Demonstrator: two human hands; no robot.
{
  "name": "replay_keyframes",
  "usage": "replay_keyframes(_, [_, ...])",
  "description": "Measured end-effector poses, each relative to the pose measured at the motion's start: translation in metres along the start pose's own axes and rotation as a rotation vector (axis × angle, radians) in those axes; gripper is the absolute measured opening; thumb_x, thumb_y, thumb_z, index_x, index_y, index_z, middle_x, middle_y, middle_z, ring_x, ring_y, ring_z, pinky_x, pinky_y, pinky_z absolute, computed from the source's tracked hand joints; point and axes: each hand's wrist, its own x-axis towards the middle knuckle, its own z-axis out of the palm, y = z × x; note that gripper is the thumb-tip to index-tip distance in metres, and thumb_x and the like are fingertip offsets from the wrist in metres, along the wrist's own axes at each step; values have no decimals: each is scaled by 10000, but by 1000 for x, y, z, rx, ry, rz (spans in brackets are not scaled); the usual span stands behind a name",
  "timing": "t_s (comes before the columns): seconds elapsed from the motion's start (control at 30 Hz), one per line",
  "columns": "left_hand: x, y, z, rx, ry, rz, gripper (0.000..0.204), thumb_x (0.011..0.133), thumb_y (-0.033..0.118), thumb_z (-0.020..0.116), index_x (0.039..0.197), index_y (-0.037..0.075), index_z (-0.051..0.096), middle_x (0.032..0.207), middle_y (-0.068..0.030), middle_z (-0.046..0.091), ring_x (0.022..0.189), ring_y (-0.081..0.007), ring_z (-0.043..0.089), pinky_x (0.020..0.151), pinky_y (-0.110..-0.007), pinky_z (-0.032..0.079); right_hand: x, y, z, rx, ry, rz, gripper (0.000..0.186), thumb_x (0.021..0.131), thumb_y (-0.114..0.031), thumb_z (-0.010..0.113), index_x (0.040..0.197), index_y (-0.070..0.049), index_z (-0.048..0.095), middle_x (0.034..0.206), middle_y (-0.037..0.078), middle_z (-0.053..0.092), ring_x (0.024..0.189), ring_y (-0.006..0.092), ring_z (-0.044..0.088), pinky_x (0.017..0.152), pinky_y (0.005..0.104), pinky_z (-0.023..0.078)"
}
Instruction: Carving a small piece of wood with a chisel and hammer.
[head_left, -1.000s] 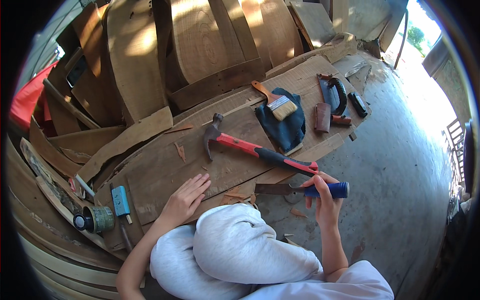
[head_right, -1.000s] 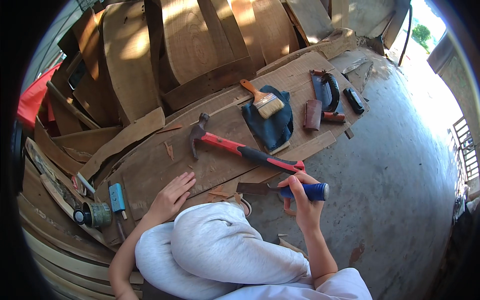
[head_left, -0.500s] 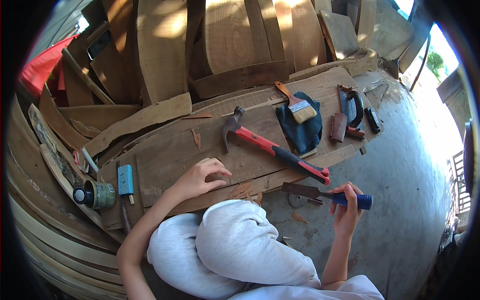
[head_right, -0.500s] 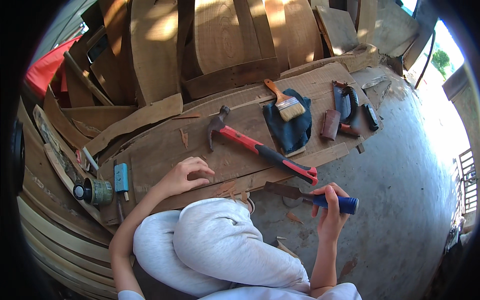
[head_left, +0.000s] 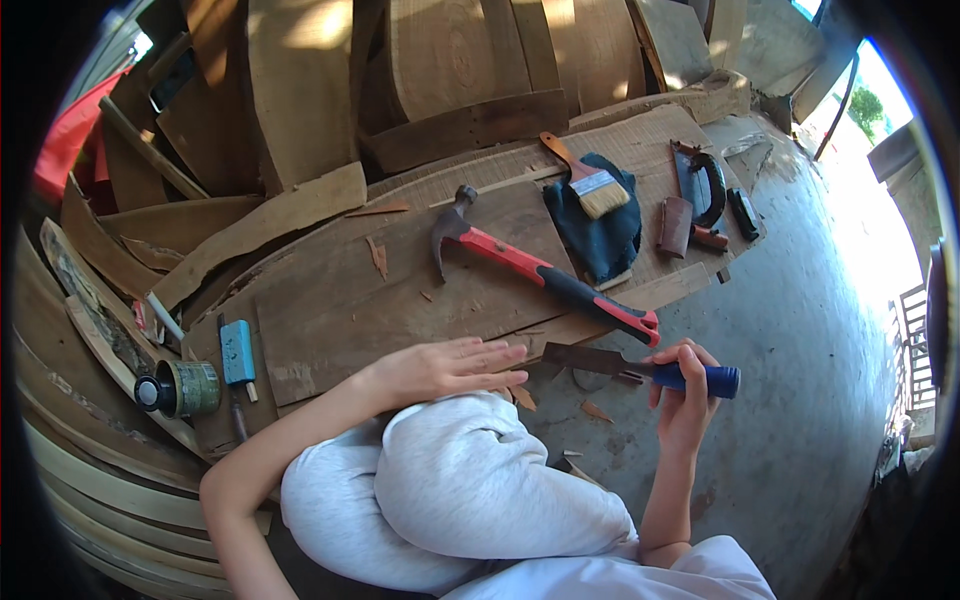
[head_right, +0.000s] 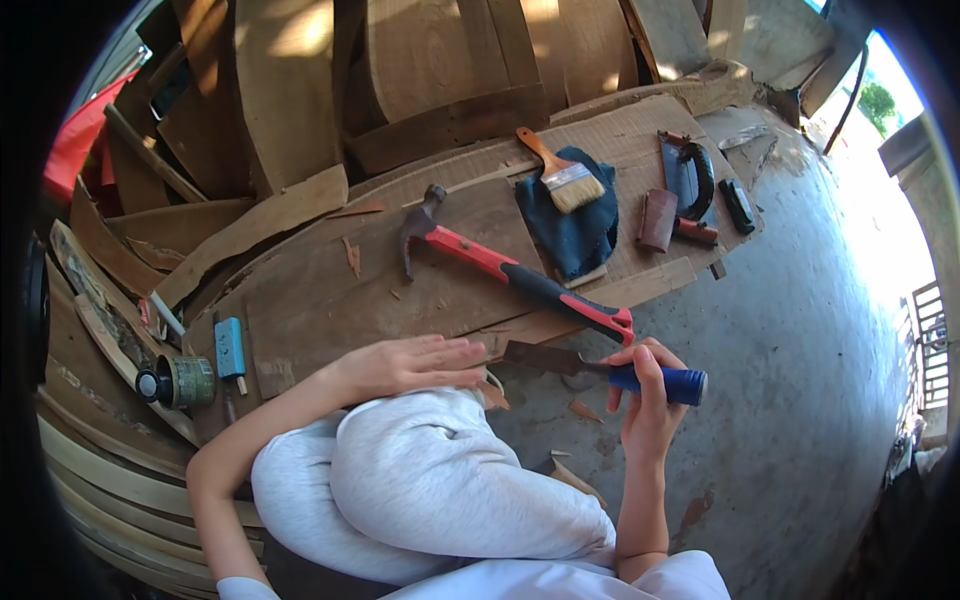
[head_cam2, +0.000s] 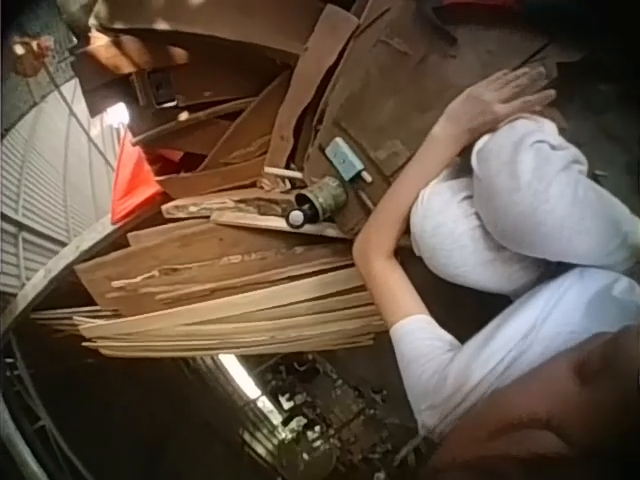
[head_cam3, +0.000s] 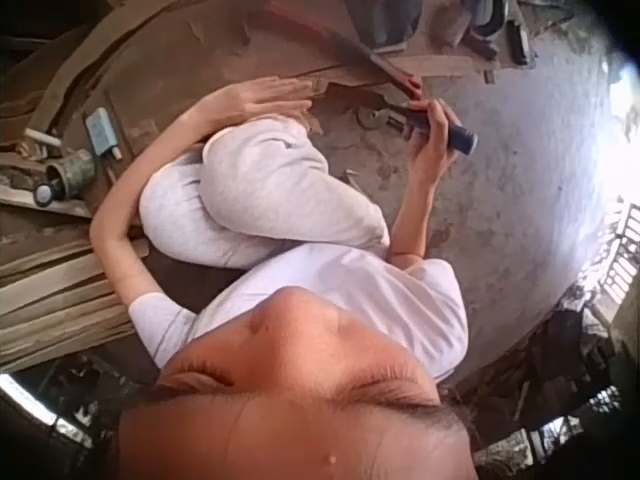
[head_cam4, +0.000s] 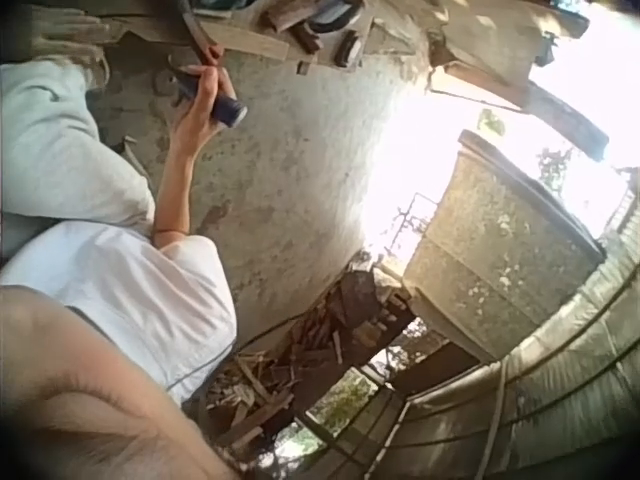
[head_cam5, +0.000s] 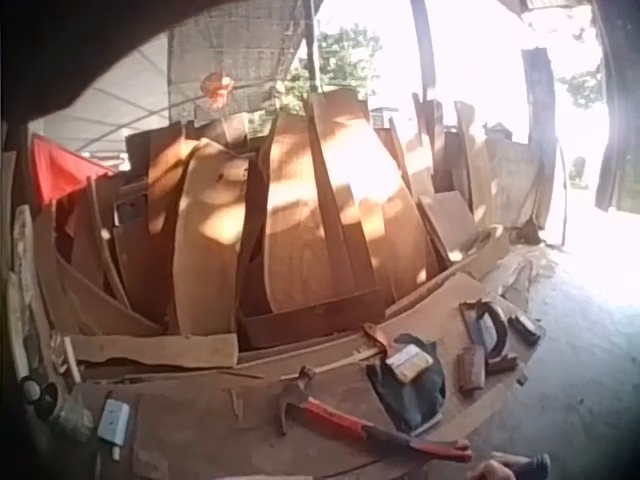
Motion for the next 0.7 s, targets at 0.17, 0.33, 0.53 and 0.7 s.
replay_keyframes(0.17, [-10, 5, -13, 377, 62, -88, 454, 859, 215, 529, 1307, 163, 481, 1435, -32, 387, 1305, -162, 389, 1109, -389, 278, 2, 0, 7, 11, 11, 40, 332, 875, -274, 566, 784, 38, 631, 758, 120, 621, 552, 158, 593, 374, 218, 394])
replay_keyframes(0.33, [-20, 3, -7, 349, -84, -65, 413, 854, 212, 543, 1264, 163, 524, 1407, -13, 428, 1317, -145, 368, 1123, -419, 247, 7, 10, 7, 180, 3, 126, 409, 914, -343, 518, 917, 48, 639, 784, 143, 650, 573, 195, 626, 539, 268, 494])
replay_keyframes(0.53, [-25, 8, -17, 644, 93, -253, 404, 893, 174, 506, 1295, 142, 509, 1424, -24, 402, 1325, -175, 352, 1118, -391, 256, 12, 21, 14, 257, -196, 187, 400, 910, -316, 537, 1068, 47, 587, 969, 169, 641, 812, 268, 676, 779, 324, 506])
replay_keyframes(0.7, [-25, -6, -14, 784, 174, -687, 537, 880, 131, 515, 1388, 39, 368, 1466, -98, 316, 1350, -237, 305, 1100, -377, 267, -2, 31, 37, 219, -299, 287, 375, 875, -215, 576, 1152, 35, 542, 1133, 198, 584, 934, 300, 649, 844, 354, 481])
